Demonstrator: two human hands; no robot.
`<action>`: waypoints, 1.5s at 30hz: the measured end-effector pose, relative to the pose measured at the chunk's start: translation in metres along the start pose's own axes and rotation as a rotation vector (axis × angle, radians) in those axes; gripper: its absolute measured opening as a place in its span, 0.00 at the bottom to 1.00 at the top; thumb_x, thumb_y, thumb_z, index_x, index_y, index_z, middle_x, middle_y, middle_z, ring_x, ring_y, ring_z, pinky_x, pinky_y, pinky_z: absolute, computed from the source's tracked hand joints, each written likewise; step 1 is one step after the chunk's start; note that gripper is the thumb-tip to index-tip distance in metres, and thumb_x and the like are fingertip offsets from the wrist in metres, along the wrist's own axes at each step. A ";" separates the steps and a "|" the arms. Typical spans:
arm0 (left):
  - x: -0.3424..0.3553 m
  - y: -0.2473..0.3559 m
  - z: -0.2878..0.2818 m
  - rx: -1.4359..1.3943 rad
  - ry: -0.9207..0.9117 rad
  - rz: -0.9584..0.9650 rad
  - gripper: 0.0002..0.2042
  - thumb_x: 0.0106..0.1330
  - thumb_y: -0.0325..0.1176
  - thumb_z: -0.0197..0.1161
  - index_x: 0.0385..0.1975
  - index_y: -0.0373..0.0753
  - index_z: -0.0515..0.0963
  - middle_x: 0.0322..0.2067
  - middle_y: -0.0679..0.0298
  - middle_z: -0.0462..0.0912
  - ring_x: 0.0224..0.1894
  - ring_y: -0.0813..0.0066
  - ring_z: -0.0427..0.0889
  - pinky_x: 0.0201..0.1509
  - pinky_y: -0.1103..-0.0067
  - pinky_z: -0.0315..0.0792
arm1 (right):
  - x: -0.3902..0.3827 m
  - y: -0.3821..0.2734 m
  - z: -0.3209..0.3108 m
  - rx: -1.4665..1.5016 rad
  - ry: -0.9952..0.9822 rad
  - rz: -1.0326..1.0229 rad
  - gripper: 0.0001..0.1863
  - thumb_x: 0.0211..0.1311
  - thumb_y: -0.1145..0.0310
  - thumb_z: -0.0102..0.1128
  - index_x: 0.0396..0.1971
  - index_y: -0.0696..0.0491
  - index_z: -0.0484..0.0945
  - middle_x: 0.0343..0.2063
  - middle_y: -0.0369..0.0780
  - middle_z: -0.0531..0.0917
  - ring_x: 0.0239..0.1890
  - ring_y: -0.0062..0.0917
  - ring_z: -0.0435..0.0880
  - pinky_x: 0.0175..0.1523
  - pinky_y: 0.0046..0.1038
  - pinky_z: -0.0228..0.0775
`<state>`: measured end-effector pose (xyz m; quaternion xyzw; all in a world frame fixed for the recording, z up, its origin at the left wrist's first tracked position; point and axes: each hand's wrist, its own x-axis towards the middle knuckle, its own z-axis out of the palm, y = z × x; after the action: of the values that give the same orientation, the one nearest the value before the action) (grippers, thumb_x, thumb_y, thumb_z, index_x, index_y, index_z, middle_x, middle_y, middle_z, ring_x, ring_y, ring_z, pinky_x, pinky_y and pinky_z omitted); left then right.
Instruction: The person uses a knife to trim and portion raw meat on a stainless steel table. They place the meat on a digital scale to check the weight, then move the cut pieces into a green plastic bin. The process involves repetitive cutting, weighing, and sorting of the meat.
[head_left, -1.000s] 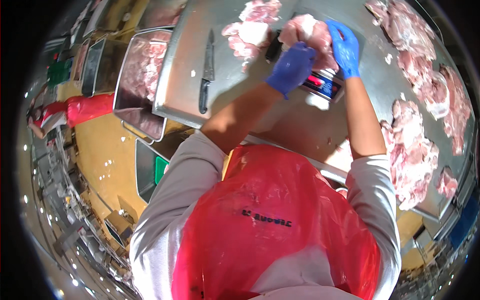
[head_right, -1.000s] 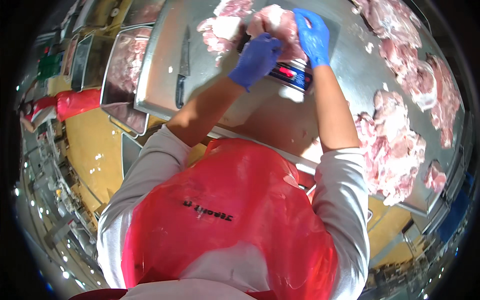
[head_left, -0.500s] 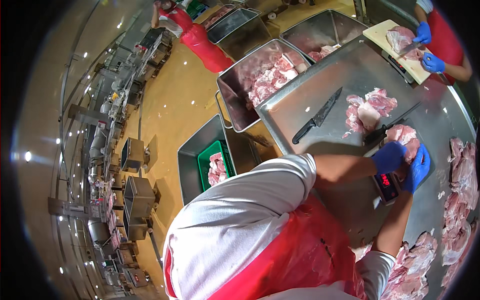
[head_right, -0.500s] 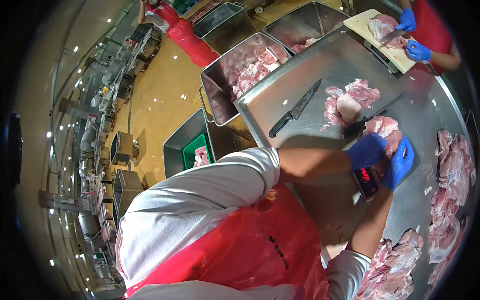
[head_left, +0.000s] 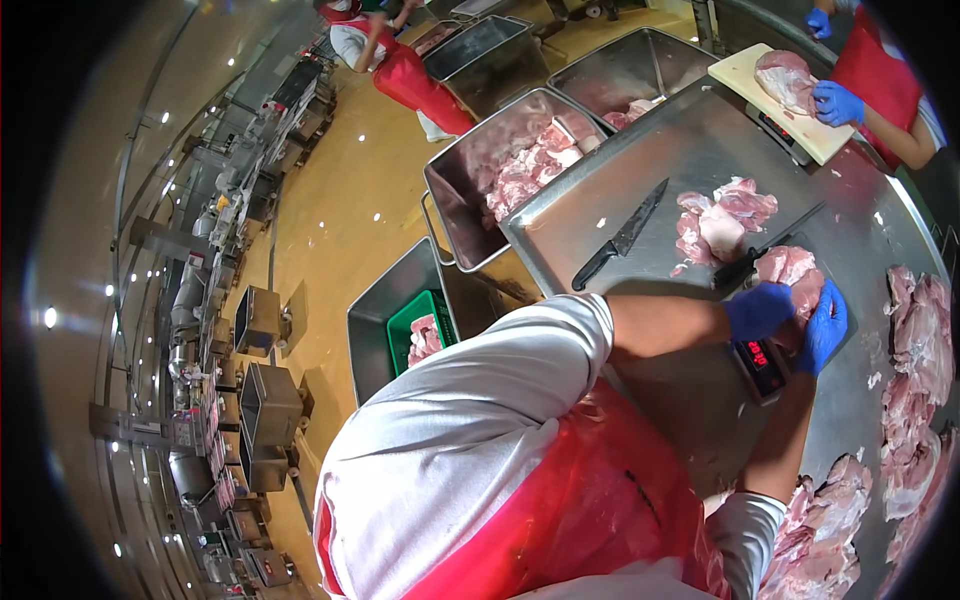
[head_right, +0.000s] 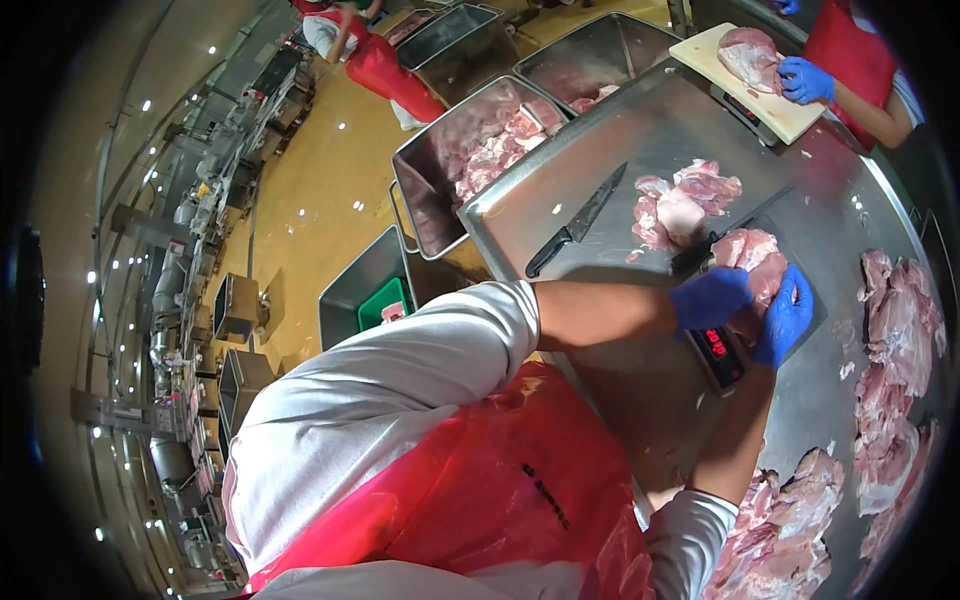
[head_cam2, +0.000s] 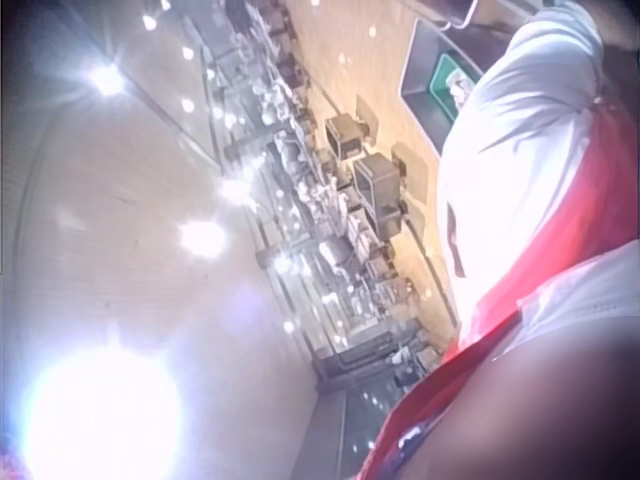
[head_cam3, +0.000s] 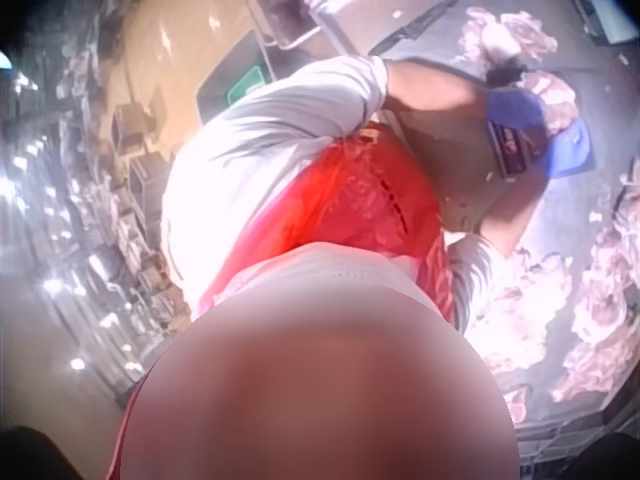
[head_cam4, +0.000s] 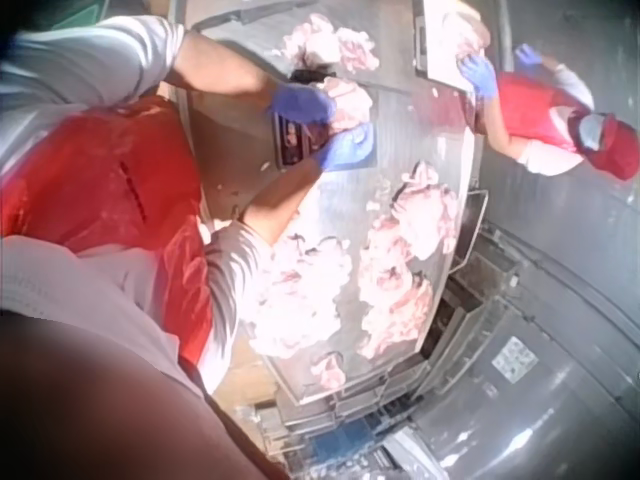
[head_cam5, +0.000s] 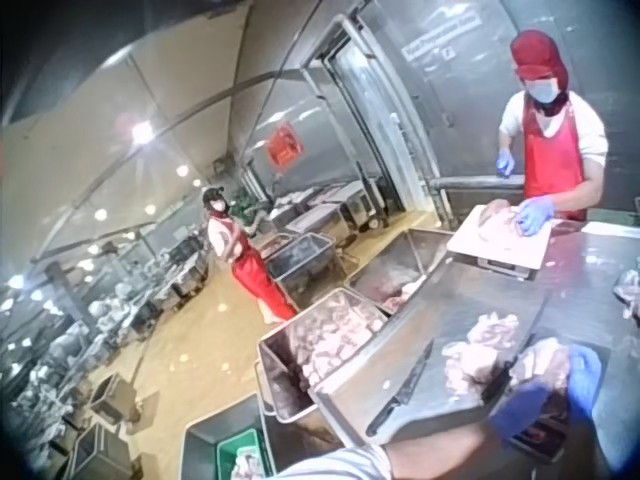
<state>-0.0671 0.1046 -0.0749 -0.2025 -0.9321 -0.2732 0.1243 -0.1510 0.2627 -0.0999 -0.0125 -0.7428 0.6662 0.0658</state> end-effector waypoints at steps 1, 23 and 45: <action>0.002 0.002 -0.002 -0.030 0.019 0.004 0.05 0.53 0.33 0.62 0.22 0.39 0.81 0.22 0.54 0.79 0.29 0.56 0.81 0.35 0.68 0.75 | 0.001 -0.001 0.001 0.012 -0.005 0.006 0.16 0.67 0.66 0.60 0.47 0.63 0.80 0.44 0.41 0.84 0.46 0.25 0.80 0.54 0.27 0.71; 0.028 0.007 -0.025 -0.378 -0.145 -0.192 0.13 0.59 0.31 0.62 0.40 0.32 0.81 0.31 0.56 0.85 0.30 0.67 0.84 0.38 0.73 0.77 | 0.002 -0.012 -0.010 -0.077 0.025 -0.141 0.16 0.57 0.63 0.67 0.44 0.53 0.85 0.41 0.44 0.86 0.45 0.32 0.84 0.55 0.31 0.72; 0.005 0.010 -0.024 -0.244 0.028 -0.086 0.12 0.59 0.34 0.67 0.40 0.36 0.83 0.30 0.55 0.85 0.35 0.62 0.85 0.41 0.73 0.77 | -0.026 -0.038 -0.021 -0.251 0.059 -0.404 0.16 0.61 0.67 0.64 0.49 0.55 0.81 0.50 0.43 0.80 0.54 0.32 0.77 0.61 0.31 0.68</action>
<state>-0.0641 0.1006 -0.0485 -0.1722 -0.8980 -0.3924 0.0999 -0.1197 0.2769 -0.0626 0.1089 -0.8050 0.5413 0.2171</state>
